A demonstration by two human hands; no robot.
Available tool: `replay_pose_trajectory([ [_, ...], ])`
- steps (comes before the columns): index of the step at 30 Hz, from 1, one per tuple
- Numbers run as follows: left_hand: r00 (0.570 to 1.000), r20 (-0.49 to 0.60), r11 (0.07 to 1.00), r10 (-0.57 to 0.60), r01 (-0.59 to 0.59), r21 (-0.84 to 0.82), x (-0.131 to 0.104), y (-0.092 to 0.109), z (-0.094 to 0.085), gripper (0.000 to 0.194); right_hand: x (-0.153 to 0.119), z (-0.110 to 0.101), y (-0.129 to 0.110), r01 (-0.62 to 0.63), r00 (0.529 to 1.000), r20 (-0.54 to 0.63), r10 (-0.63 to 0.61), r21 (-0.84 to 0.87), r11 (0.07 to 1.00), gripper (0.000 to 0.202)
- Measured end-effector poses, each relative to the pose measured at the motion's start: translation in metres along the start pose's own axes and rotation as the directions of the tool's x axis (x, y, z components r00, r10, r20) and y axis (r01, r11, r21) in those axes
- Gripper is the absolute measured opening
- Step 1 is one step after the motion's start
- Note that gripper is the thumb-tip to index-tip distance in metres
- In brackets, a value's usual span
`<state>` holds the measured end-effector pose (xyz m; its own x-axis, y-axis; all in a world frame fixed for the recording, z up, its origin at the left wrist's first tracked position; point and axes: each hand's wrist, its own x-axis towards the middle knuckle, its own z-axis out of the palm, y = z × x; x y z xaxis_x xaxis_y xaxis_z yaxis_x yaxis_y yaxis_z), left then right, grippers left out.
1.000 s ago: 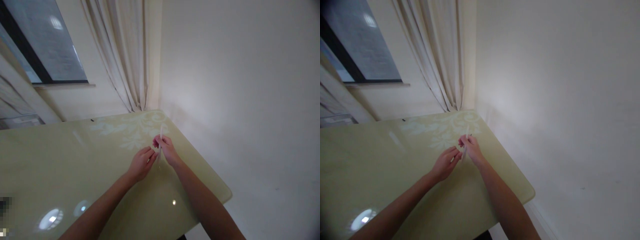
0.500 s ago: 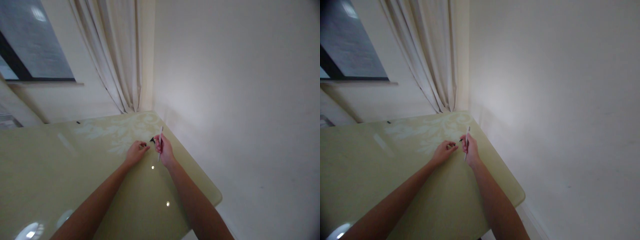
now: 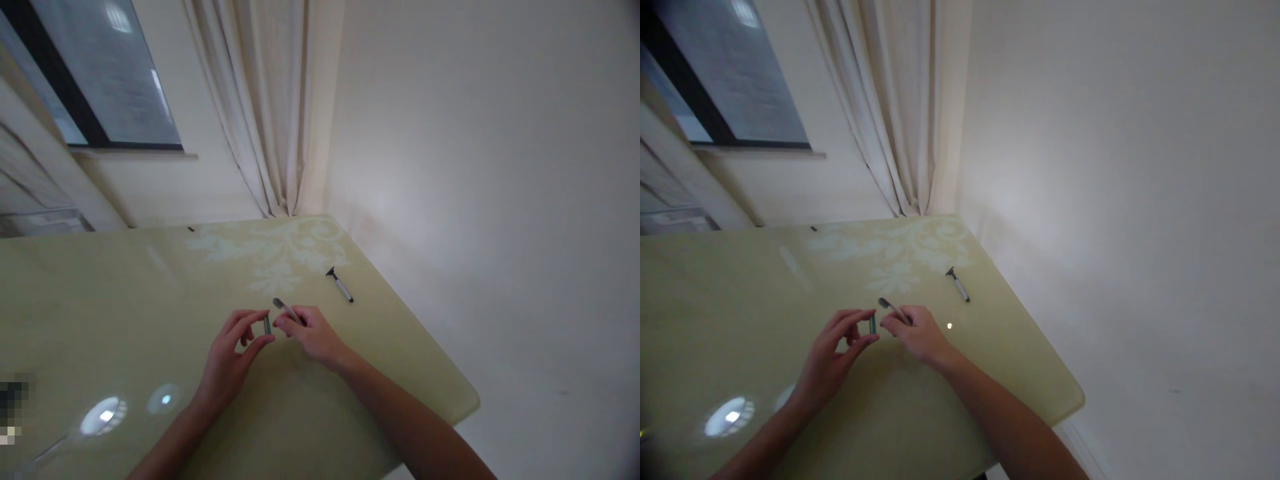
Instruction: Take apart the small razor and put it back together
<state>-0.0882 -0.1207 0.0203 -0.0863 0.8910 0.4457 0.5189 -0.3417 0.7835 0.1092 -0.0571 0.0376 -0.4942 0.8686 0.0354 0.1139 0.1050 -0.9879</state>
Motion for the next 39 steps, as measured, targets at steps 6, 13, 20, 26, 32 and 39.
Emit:
replay_pose_trajectory([
  [6, 0.998, 0.027, 0.997, 0.054, -0.053, -0.051, -0.006, 0.008, 0.009, 0.032, -0.006, 0.002, -0.002, -0.01, 0.993, 0.119, -0.002, 0.098, 0.995, 0.034],
  [13, 0.995, 0.086, 0.996, 0.043, -0.036, -0.082, -0.003, 0.012, 0.006, 0.039, -0.007, -0.001, -0.002, -0.006, 0.996, 0.088, 0.0, 0.063, 0.998, 0.027],
  [20, 0.991, 0.121, 0.997, 0.051, -0.042, -0.071, -0.001, 0.01, 0.0, 0.021, -0.007, -0.007, -0.004, 0.011, 0.998, 0.07, -0.009, -0.02, 1.0, 0.019],
  [26, 0.985, 0.162, 0.995, 0.066, -0.052, -0.09, -0.004, 0.009, 0.004, 0.014, -0.008, -0.007, -0.004, -0.019, 0.995, 0.103, 0.019, 0.001, 1.0, 0.017],
  [32, 0.971, 0.216, 0.991, 0.1, -0.077, -0.11, -0.004, 0.015, 0.005, 0.034, -0.011, -0.006, -0.009, 0.014, 0.977, 0.212, -0.019, 0.024, 1.0, 0.023],
  [39, 0.995, 0.058, 0.997, 0.078, -0.078, -0.01, 0.002, 0.013, -0.005, 0.031, -0.01, -0.021, -0.017, 0.219, 0.975, 0.095, -0.201, -0.234, 0.947, 0.052],
])
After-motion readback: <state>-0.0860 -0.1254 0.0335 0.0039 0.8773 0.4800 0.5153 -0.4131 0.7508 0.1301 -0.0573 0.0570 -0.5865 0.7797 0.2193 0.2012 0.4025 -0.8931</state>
